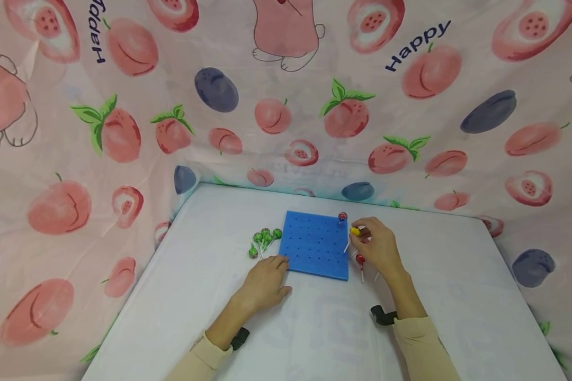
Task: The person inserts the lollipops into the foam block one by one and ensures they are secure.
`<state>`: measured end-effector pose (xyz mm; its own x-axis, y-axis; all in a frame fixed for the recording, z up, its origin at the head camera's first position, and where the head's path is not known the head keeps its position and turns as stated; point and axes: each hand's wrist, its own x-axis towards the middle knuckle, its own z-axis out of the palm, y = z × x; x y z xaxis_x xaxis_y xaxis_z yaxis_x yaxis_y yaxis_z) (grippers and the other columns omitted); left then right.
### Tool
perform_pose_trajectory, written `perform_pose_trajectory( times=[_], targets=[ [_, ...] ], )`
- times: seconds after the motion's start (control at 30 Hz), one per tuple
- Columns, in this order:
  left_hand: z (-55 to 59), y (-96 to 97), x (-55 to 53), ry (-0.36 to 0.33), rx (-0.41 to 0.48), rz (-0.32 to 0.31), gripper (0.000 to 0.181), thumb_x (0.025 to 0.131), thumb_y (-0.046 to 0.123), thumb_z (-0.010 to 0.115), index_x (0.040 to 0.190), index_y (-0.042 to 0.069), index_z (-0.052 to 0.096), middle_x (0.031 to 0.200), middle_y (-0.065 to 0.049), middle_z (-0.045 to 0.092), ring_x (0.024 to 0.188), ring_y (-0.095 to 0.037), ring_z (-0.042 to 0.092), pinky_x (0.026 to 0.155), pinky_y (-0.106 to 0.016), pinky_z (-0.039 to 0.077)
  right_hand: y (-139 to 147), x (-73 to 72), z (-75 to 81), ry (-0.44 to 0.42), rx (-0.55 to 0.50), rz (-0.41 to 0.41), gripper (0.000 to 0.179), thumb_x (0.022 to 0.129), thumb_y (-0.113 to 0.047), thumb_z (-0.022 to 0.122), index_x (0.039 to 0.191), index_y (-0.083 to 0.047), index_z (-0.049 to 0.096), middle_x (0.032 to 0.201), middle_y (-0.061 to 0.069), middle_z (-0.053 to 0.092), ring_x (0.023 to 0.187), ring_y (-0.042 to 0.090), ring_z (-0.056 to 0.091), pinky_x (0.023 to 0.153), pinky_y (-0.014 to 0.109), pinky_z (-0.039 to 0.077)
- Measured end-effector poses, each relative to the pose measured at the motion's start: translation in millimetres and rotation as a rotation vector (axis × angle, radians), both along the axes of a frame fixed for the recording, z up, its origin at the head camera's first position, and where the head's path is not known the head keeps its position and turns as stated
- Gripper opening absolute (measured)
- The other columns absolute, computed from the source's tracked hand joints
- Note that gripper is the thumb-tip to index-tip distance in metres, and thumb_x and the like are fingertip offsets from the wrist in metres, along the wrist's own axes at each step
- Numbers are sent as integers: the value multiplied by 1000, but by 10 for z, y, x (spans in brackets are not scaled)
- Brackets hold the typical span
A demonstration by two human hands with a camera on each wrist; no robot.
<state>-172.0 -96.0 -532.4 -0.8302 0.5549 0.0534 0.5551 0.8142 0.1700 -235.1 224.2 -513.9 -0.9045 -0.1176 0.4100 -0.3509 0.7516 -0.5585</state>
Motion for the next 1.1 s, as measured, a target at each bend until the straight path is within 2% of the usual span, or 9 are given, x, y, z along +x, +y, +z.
perform_pose_trajectory(
  times=[0.13,0.5,0.67,0.87,1.1],
  targets=[
    [6,6,1,6,3,-2,60,96,40,76,137,-1,64,147,-13,59,138,-31,54,116,-43,45,-14,-13,21,50,-11,15,31,91,-9,82,119,-10,69,119,8,66,96,26,72,80,48,64],
    [16,8,-3,13,-11,-4,60,95,41,76,138,0,64,146,-12,59,138,-30,54,115,-43,45,-77,-60,52,95,-9,29,35,89,-7,83,121,-10,70,119,7,68,100,24,71,79,49,64],
    [14,17,-5,13,-12,-2,60,95,41,76,138,0,64,147,-12,58,138,-31,54,115,-43,45,-124,-101,44,114,22,41,34,89,-9,84,120,-11,71,118,4,69,103,22,70,86,44,63],
    [16,22,3,12,-16,1,60,96,41,76,138,0,63,147,-13,58,138,-31,54,115,-43,45,-178,-145,39,147,67,17,37,86,-12,88,120,-12,73,118,4,72,105,22,71,91,45,62],
    [-11,28,-11,22,-24,6,60,96,42,74,139,0,63,148,-12,58,138,-30,53,116,-43,45,-209,-211,30,182,45,25,36,86,-12,87,120,-11,75,118,4,74,111,21,69,97,45,59]
  ],
)
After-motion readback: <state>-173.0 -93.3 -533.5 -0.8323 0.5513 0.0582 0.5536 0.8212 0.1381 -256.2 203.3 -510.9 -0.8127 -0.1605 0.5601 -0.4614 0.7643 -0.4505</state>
